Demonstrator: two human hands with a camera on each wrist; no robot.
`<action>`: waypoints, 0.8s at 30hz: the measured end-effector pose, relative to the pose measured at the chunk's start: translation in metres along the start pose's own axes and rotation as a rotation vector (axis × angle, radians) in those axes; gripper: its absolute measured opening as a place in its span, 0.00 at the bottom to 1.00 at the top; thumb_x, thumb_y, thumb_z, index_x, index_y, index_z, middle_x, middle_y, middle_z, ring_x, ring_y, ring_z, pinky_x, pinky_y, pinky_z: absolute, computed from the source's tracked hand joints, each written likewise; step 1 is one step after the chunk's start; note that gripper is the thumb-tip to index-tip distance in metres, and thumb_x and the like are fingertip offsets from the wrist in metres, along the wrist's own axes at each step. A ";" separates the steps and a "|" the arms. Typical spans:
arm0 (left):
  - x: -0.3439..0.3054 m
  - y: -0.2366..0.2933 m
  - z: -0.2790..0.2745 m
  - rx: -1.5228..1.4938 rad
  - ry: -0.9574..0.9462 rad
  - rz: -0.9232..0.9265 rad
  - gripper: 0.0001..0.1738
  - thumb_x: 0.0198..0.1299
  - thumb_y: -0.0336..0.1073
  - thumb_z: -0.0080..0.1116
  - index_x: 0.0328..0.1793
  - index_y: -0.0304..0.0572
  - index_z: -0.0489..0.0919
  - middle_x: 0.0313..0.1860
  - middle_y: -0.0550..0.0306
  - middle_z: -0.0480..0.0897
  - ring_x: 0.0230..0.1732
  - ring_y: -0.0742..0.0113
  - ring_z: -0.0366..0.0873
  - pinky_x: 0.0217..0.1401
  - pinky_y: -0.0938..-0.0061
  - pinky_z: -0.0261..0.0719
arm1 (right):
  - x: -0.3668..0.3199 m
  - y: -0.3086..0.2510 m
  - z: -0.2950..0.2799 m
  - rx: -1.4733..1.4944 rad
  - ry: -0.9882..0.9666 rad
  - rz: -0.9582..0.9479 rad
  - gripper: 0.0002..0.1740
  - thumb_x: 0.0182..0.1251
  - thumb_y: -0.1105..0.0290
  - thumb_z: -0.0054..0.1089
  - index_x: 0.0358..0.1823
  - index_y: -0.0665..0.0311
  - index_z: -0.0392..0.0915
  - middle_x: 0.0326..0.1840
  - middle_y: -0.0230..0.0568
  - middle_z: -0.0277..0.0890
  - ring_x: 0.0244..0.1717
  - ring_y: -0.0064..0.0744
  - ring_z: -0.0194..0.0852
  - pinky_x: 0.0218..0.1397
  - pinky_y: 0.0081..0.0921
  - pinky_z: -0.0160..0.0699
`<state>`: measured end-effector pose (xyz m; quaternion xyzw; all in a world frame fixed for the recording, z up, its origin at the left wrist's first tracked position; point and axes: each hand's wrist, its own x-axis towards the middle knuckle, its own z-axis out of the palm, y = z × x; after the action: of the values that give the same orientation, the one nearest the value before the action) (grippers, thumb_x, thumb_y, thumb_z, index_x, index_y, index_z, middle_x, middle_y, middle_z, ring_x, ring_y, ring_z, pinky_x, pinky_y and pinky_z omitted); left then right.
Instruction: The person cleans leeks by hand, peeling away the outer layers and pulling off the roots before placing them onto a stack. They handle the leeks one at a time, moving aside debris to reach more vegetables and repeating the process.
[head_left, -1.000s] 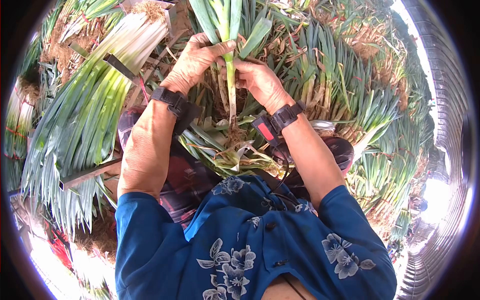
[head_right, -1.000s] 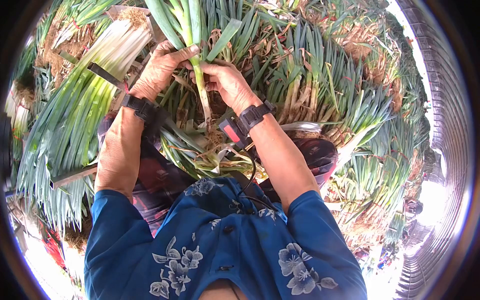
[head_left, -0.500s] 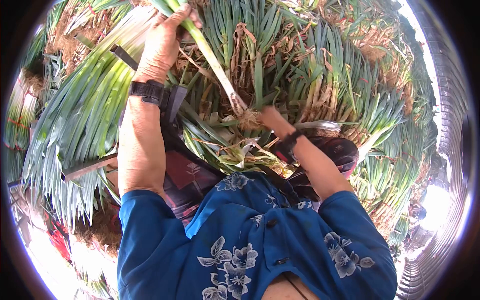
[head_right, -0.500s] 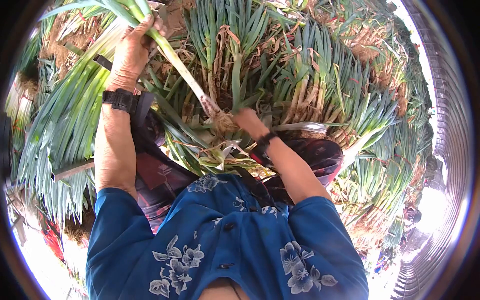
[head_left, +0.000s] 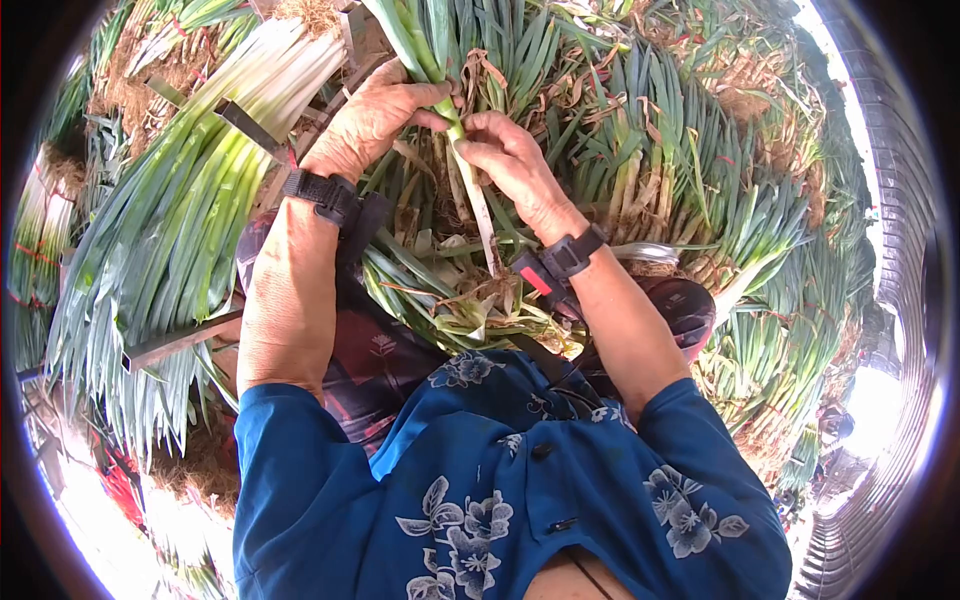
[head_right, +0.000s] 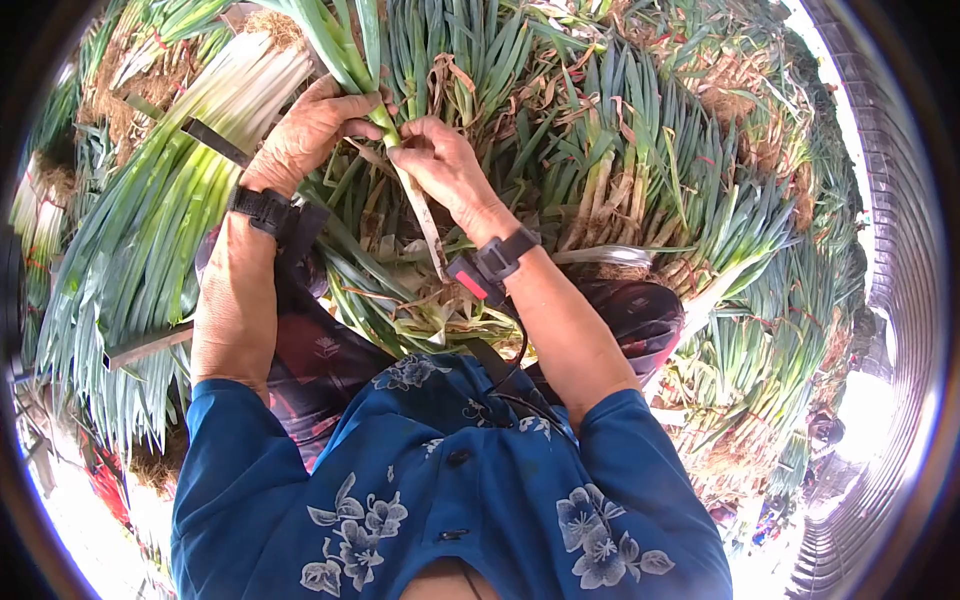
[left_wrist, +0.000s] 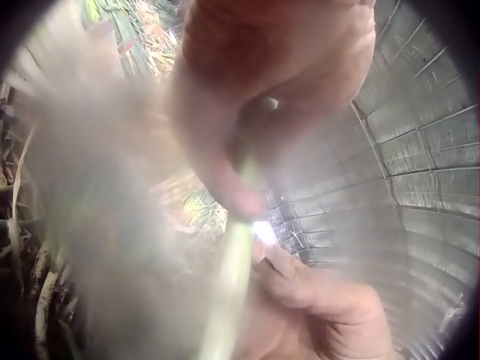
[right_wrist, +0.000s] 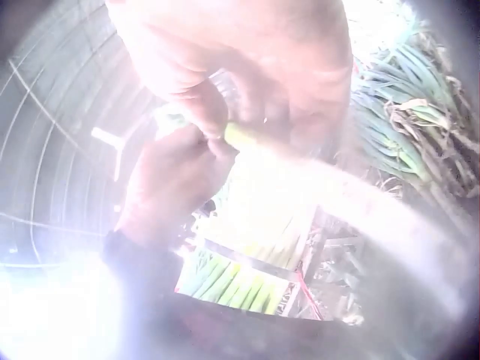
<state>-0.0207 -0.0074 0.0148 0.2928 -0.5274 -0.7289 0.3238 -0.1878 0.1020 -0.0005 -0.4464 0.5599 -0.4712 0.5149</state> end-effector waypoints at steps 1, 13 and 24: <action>-0.002 0.003 0.001 0.030 -0.010 0.014 0.20 0.64 0.33 0.60 0.61 0.33 0.75 0.49 0.52 0.83 0.49 0.67 0.81 0.46 0.78 0.83 | 0.001 0.004 0.002 -0.004 0.007 -0.009 0.13 0.64 0.68 0.62 0.47 0.64 0.76 0.35 0.29 0.76 0.34 0.17 0.71 0.37 0.16 0.69; -0.010 0.019 0.005 0.201 -0.126 0.111 0.30 0.57 0.38 0.70 0.64 0.40 0.73 0.47 0.57 0.83 0.39 0.70 0.82 0.39 0.78 0.83 | -0.022 -0.004 0.004 0.282 -0.018 0.140 0.09 0.63 0.68 0.61 0.42 0.63 0.77 0.34 0.29 0.78 0.33 0.18 0.73 0.37 0.19 0.70; -0.014 0.015 0.016 0.183 -0.039 0.047 0.29 0.55 0.41 0.73 0.60 0.40 0.74 0.46 0.59 0.82 0.35 0.71 0.83 0.36 0.79 0.82 | -0.022 -0.017 -0.003 0.182 -0.068 0.198 0.10 0.61 0.69 0.61 0.43 0.63 0.76 0.34 0.31 0.75 0.35 0.23 0.73 0.39 0.22 0.71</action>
<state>-0.0222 0.0092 0.0349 0.2944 -0.6047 -0.6755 0.3022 -0.1886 0.1214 0.0202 -0.3563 0.5382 -0.4517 0.6159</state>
